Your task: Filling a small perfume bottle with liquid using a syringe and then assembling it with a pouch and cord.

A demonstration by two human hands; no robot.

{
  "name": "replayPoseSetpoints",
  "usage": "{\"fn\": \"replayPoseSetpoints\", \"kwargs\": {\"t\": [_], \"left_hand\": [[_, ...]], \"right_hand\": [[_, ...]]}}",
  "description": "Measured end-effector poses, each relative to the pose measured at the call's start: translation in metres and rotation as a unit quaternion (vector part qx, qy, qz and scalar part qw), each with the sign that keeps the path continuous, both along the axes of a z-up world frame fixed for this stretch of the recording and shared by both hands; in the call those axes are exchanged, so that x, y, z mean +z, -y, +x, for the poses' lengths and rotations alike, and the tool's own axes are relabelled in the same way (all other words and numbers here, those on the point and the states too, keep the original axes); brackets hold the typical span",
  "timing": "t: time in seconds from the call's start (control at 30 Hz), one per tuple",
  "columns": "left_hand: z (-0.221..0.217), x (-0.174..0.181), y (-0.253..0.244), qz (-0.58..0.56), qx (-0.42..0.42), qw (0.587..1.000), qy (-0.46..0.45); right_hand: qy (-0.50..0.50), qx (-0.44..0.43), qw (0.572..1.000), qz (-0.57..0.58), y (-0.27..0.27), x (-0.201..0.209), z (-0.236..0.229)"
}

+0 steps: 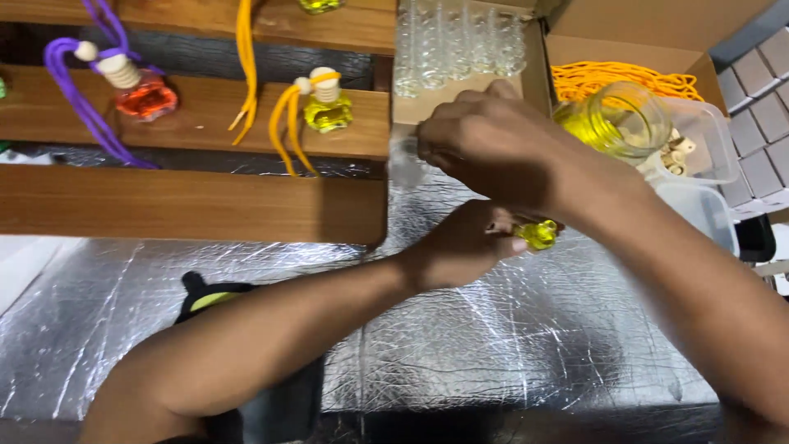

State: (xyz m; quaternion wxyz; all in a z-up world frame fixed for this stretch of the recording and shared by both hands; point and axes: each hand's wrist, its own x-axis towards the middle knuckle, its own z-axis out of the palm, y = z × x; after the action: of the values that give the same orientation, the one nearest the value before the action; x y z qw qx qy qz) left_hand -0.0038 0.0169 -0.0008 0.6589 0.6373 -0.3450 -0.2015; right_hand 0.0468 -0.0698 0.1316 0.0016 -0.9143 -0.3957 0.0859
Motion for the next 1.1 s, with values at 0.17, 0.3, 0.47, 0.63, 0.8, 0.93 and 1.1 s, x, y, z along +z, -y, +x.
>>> {"fn": "replayPoseSetpoints", "kwargs": {"t": [0.17, 0.3, 0.47, 0.63, 0.8, 0.93, 1.1], "left_hand": [[-0.009, 0.023, -0.005, 0.088, 0.035, 0.989, -0.115], [-0.009, -0.005, -0.008, 0.03, 0.027, 0.996, -0.082], [-0.008, -0.013, -0.001, 0.003, 0.014, 0.997, -0.082], [-0.007, -0.005, -0.004, -0.023, 0.007, 0.997, -0.075], [-0.008, 0.013, -0.007, -0.031, 0.005, 0.996, -0.079], [-0.006, 0.018, -0.01, -0.021, -0.006, 0.997, -0.068], [0.002, -0.014, 0.009, -0.077, 0.025, 0.994, -0.077]], "right_hand": [[-0.019, 0.001, 0.999, -0.049, -0.033, -0.012, 0.006], [0.103, 0.046, 0.992, -0.059, -0.027, -0.064, 0.03], [0.081, 0.043, 0.995, -0.046, -0.029, -0.075, 0.04], [0.022, 0.021, 0.999, -0.041, -0.024, -0.051, 0.031], [-0.073, -0.056, 0.993, 0.076, -0.02, 0.001, 0.001], [-0.025, -0.054, 0.988, 0.146, 0.008, 0.017, -0.018], [0.096, -0.075, 0.965, 0.231, 0.067, -0.006, -0.043]]}}
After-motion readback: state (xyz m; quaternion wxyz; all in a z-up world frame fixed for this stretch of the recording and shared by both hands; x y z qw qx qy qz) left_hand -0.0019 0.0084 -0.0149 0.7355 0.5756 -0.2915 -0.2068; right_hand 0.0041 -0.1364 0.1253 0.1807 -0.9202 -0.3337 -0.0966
